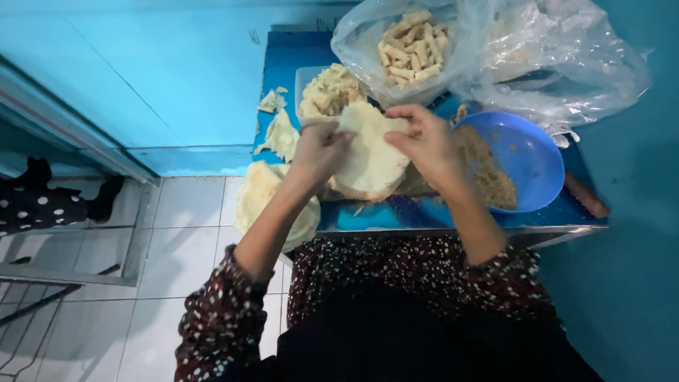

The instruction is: The person holds round layered snack cakes, peels and separates their soft layers by hand, and stacks the separated pieces on the table. They then use a knife to cut the layered cakes into halves and smaller pieces on a wooden cutting board, working with one cake at a time.

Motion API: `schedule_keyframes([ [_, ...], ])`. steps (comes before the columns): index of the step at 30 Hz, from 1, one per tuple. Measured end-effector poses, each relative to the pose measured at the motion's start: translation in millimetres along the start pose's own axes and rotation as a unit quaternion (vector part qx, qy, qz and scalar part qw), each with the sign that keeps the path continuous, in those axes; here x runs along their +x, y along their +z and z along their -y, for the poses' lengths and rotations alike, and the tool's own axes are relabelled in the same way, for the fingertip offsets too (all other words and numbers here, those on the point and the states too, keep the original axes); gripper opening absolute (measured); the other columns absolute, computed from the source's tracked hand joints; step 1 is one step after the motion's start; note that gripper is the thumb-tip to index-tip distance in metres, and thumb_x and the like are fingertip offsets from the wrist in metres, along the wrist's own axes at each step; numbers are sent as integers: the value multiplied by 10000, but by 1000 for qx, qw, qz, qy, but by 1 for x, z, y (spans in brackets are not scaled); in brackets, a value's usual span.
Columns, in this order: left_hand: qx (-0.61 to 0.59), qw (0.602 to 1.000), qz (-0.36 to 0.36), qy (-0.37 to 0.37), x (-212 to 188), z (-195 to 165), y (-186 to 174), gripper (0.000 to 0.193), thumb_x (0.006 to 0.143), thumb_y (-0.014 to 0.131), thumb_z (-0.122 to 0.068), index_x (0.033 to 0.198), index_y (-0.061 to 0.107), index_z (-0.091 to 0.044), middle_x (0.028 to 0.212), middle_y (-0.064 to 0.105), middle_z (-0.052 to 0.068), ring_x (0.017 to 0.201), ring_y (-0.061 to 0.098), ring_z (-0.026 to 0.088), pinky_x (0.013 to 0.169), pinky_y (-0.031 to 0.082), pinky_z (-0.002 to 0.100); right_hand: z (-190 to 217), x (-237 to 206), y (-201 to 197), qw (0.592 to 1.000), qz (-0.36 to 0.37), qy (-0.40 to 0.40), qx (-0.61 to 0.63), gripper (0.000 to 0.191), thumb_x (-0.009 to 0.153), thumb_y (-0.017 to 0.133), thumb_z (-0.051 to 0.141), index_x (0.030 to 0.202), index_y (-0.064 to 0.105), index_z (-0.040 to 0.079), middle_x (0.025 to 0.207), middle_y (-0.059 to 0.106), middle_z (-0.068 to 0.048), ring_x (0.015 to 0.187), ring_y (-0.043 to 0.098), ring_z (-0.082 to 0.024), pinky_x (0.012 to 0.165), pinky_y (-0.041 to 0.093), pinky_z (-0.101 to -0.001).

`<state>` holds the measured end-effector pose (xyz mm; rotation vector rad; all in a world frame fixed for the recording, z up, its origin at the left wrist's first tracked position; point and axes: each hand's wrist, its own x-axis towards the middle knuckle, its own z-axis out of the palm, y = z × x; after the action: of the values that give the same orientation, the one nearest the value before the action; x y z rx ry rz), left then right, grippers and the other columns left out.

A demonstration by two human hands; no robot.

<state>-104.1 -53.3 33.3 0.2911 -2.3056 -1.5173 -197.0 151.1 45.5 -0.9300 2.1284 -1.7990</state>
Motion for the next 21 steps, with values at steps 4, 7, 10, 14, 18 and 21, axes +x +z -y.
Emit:
schedule_keyframes([
  [4,115,973,-83,182,6,13,10,397,695,764,-89,1065,682,30,901,720,273,834,702,422,718,555,483,-6,3,13,997,9,-52,-57,490,863,770,13,1319,590,-2,1174,727,-70,975,700,-108,808,591,-274],
  [7,161,975,-78,129,-3,21,18,422,799,676,-10,1219,632,-5,931,707,282,936,685,456,838,533,539,-4,-5,15,987,-20,-33,-156,537,847,798,53,1341,587,45,1118,726,-125,911,708,-187,765,578,-314],
  [10,173,957,-93,215,-13,20,20,525,726,655,42,1242,565,10,1045,672,276,967,649,497,812,522,556,6,-11,16,951,-53,-21,-305,590,820,837,98,1359,598,97,1067,707,-179,822,694,-313,713,547,-388],
  [14,265,952,-62,137,-23,10,21,452,795,648,35,1234,538,22,1115,612,267,932,656,464,759,540,541,17,-16,23,922,-78,-174,-337,569,787,850,107,1304,612,85,1168,695,-174,977,680,-367,794,554,-437],
  [18,398,904,-79,134,-33,-1,24,169,886,619,1,1052,613,27,1122,602,231,1008,656,406,733,560,484,16,-23,27,885,-83,-131,-439,498,783,871,168,1237,681,89,1059,657,-198,901,642,-410,726,505,-495],
  [21,484,820,-190,237,-53,-4,38,110,802,612,-79,872,657,-7,1123,629,179,1021,662,329,855,555,472,9,-28,25,853,-128,-212,-459,358,768,793,115,1121,733,111,1027,667,-155,972,666,-378,787,532,-462],
])
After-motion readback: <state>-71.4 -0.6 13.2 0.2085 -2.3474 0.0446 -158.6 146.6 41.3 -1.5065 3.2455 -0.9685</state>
